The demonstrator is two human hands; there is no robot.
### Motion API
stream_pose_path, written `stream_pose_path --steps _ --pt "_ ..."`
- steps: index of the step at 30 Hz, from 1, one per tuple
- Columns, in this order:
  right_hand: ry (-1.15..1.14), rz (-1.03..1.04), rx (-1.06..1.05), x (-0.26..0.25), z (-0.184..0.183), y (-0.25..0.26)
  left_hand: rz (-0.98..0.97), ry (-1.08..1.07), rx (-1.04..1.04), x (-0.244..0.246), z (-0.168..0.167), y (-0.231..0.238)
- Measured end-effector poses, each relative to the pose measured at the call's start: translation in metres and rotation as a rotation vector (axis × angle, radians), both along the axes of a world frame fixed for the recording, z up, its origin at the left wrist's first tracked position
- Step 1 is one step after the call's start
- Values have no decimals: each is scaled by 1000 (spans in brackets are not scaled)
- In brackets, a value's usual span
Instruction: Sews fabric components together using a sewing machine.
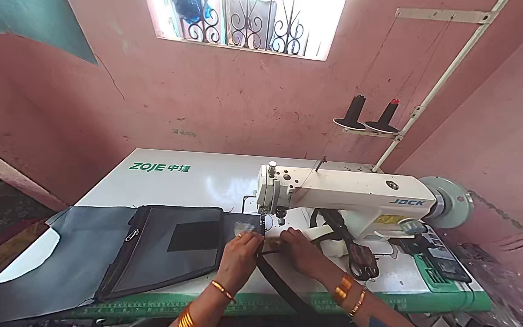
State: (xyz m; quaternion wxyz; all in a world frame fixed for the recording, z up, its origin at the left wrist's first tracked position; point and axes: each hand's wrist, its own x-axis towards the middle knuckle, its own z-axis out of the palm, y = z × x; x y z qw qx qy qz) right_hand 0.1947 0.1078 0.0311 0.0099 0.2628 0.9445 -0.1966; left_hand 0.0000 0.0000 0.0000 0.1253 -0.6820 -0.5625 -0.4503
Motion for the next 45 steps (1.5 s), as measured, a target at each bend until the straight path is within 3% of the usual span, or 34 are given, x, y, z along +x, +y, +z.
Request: stream_pose_path --steps 2,5,8,11,14,16,21,24,27,30,33,38,45 --pt "31 15 41 -17 -4 0 -43 101 -74 8 -1 -4" --pt "310 55 117 -24 -24 1 -76 190 -159 19 -24 -17" --pt "509 -3 126 -20 -35 -2 -38 226 -98 19 -43 -20" --pt "451 -51 195 -29 -42 -3 -6 216 -104 23 -44 -18" --pt "262 -142 114 -43 -31 7 13 186 -157 22 -36 -5" --pt "257 -170 79 -47 -26 13 39 146 -224 23 -31 1" --pt "794 -75 236 -16 -23 9 65 64 -331 18 -28 14" --pt "914 -272 536 43 -4 -5 24 49 -451 12 -18 14" --pt "647 -677 872 113 10 -8 26 67 -386 10 -23 16" --pt "302 -919 785 150 1 -2 40 80 -293 10 -30 18" --pt "214 -924 752 153 -8 -4 43 96 -293 11 -31 17" --pt "142 -913 469 161 -15 -6 44 86 -341 9 -26 19" --pt "165 -875 456 165 -9 -5 31 123 -242 13 -35 -5"
